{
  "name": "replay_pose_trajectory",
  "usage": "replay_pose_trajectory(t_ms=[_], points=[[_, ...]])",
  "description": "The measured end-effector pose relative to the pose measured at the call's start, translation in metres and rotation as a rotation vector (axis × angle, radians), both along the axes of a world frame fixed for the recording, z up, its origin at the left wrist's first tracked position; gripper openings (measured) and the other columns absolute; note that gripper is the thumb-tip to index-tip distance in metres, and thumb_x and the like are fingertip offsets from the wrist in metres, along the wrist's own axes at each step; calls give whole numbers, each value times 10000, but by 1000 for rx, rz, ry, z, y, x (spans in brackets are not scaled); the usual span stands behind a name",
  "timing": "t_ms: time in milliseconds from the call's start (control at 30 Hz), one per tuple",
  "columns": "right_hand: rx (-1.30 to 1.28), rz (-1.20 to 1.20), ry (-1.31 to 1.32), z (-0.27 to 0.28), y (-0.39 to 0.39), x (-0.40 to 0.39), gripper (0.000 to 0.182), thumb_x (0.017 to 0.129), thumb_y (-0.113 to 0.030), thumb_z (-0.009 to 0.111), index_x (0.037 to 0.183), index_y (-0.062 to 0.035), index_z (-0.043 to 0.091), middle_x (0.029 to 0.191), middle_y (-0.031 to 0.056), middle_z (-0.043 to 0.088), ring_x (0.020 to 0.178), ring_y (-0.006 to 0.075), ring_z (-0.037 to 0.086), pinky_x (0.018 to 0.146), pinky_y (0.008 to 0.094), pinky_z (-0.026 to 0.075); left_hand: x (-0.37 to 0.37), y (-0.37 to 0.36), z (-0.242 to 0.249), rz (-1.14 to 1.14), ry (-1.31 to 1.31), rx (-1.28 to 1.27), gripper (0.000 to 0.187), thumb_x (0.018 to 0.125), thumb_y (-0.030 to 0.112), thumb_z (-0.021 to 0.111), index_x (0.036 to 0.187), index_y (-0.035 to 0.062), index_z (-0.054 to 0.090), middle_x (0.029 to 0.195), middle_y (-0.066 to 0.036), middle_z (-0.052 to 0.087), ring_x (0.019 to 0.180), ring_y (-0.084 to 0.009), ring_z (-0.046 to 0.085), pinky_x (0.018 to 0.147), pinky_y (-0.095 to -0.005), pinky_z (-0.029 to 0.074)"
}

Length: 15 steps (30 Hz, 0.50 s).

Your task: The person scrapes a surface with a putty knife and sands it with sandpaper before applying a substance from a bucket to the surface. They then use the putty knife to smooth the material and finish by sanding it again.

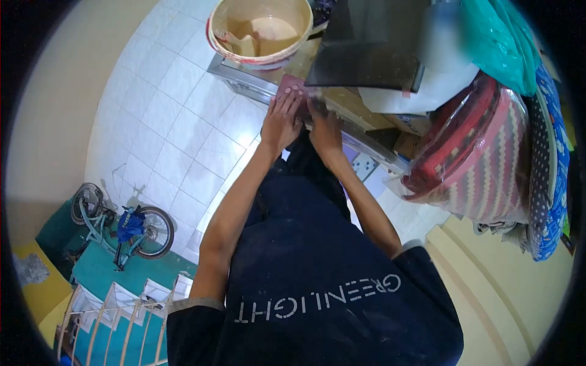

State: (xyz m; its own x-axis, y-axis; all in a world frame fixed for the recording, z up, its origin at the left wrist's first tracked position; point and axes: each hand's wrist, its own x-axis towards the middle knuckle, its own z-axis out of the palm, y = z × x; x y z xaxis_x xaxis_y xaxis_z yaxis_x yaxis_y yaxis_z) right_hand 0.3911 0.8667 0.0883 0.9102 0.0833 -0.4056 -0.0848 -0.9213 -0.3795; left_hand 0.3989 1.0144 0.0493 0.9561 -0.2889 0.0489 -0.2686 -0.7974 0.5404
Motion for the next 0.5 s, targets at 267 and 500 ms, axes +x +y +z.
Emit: replay_pose_trajectory(t_ms=[267, 500], points=[[23, -2, -148, -15, -6, 1, 737, 828, -12, 522, 1466, -330, 336, 1323, 355, 374, 1020, 498, 563, 801, 535, 508, 3, 1, 3, -1, 30, -24, 680, 815, 227, 582, 1442, 76, 369, 1491, -109, 367, 1402, -257, 298, 1155, -480, 215], [-45, 8, -37, -5, -5, -8, 682, 842, -27, 524, 1456, -277, 364, 1354, 326, 400, 1131, 503, 522, 921, 513, 486, 1, 2, 3, 8, -7, -83, 558, 843, 195, 573, 1369, 53, 453, 1446, -98, 427, 1363, -253, 355, 1141, -496, 229]])
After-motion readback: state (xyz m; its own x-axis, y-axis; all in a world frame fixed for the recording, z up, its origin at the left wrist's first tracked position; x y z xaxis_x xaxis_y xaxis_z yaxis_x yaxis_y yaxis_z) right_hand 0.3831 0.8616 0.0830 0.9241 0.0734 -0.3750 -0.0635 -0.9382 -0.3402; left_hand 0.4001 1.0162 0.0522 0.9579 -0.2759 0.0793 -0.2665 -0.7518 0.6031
